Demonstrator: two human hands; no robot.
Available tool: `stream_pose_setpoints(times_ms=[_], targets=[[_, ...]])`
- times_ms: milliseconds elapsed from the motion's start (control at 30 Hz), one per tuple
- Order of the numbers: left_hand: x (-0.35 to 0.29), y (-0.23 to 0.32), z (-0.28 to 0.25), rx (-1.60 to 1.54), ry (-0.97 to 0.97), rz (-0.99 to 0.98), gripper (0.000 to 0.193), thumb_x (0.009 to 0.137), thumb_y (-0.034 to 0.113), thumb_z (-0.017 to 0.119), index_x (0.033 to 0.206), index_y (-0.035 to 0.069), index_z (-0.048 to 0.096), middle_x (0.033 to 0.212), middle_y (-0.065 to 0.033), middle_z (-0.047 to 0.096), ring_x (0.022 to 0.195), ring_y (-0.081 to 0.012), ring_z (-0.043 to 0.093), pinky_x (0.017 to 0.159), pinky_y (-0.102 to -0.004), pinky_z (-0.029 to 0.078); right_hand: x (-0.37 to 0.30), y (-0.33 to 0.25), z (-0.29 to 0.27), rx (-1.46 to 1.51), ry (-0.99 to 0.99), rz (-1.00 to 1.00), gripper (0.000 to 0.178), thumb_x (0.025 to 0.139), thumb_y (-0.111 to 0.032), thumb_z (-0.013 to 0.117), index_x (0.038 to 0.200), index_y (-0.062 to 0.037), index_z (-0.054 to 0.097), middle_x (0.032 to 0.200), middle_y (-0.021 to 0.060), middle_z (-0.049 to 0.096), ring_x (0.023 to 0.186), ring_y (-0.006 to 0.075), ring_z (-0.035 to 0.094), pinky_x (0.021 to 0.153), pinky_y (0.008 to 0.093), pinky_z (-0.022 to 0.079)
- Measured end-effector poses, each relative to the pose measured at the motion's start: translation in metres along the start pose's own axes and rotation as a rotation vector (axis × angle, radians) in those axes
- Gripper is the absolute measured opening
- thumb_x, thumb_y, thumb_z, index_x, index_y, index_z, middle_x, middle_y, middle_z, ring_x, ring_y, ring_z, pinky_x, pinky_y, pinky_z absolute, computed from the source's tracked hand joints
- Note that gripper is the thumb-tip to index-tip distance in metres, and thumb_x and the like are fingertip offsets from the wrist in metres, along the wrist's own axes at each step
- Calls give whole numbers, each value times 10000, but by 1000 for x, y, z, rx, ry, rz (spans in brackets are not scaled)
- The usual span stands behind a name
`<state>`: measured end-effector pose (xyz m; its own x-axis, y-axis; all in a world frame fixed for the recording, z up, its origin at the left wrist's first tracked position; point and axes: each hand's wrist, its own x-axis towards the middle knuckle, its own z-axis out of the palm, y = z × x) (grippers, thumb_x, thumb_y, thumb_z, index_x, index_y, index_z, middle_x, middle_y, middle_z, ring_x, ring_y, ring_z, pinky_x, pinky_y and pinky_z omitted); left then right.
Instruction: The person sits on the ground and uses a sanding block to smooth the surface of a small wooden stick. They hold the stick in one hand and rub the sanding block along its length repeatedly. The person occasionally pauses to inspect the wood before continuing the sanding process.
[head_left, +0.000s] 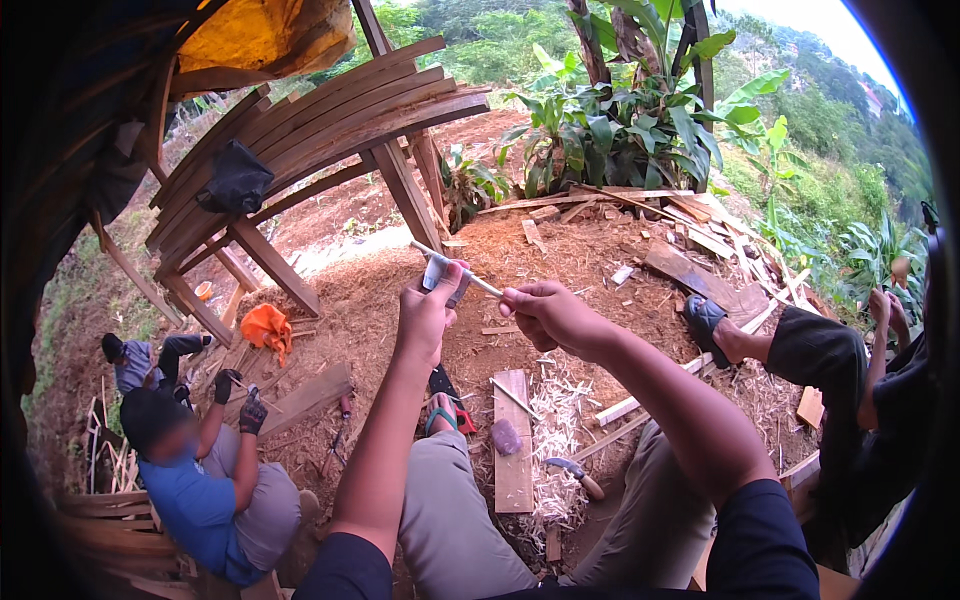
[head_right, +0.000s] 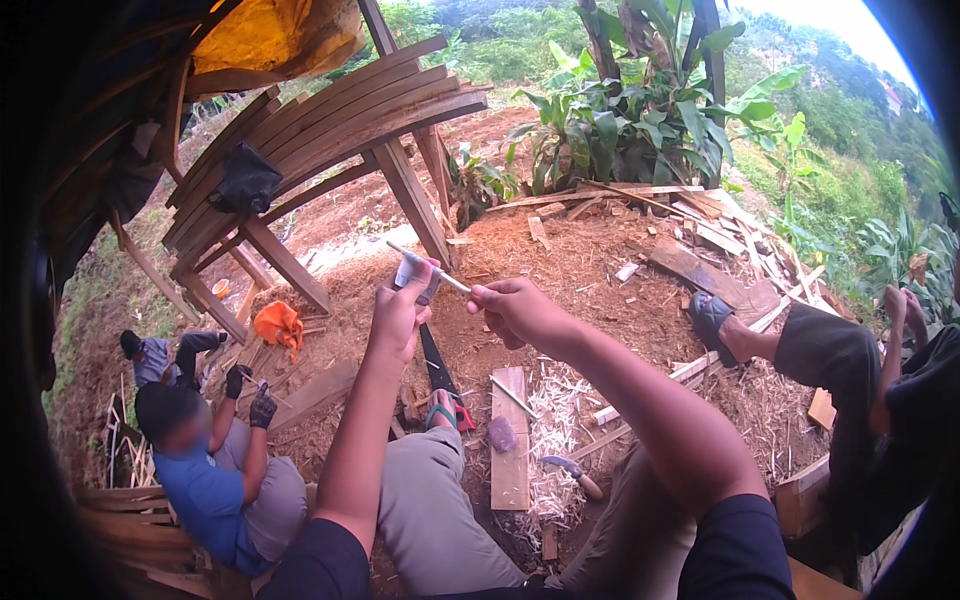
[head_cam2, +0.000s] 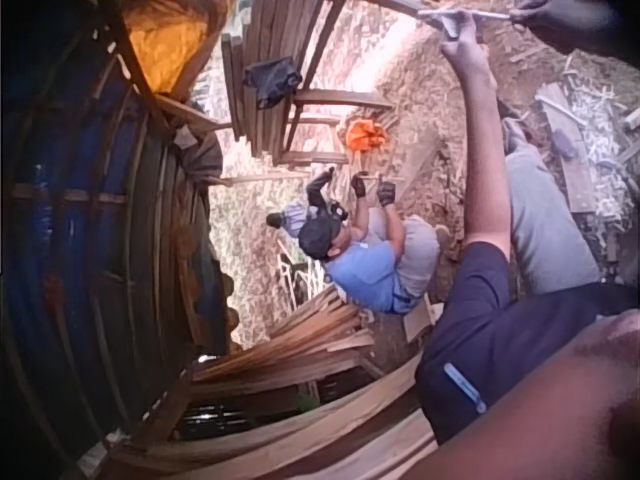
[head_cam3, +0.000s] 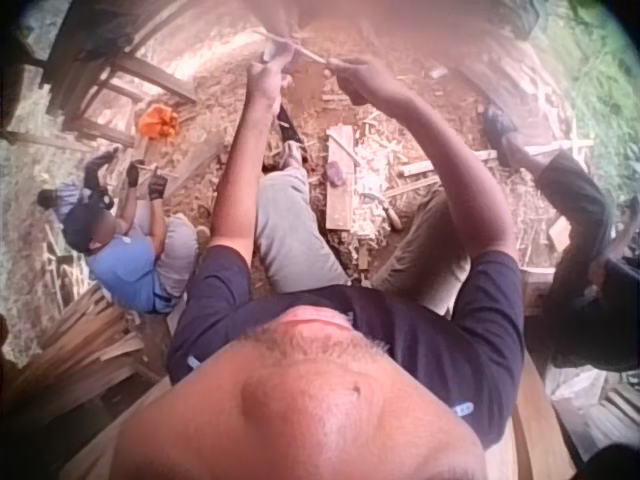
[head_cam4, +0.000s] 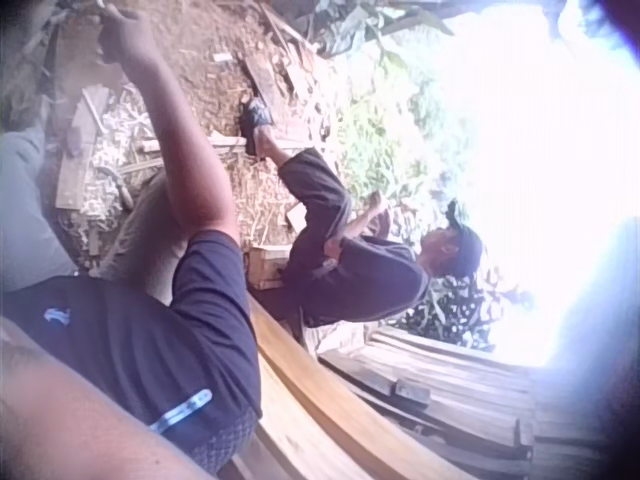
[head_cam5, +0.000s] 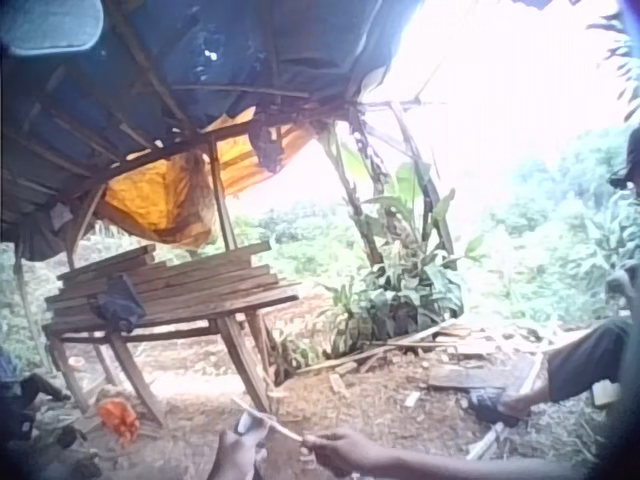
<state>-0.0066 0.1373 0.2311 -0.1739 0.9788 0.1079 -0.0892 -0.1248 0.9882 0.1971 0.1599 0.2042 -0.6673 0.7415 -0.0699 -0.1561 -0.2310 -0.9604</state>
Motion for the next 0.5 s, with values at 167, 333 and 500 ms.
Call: stream_pose_setpoints(times_ms=[167,333,500], targets=[[1,-3,2,51,39,-27,229,912,301,676,985,87,711,772,40,611,543,-3,397,439,-188,244,8,9,6,-574,249,-235,309,996,-290,516,841,-55,643,622,0,508,483,137,439,464,302,356],[2,0,2,-50,134,4,226,913,301,674,969,84,706,786,44,613,550,-2,401,439,-190,240,7,10,23,-941,560,-632,169,932,-212,591,875,-72,667,681,90,607,565,224,595,538,390,466],[-1,9,1,-123,201,17,212,918,283,666,974,80,691,795,44,604,518,-10,366,433,-195,230,8,9,29,-1305,732,-999,127,926,-187,579,948,-101,669,651,90,619,584,279,638,540,408,503]])
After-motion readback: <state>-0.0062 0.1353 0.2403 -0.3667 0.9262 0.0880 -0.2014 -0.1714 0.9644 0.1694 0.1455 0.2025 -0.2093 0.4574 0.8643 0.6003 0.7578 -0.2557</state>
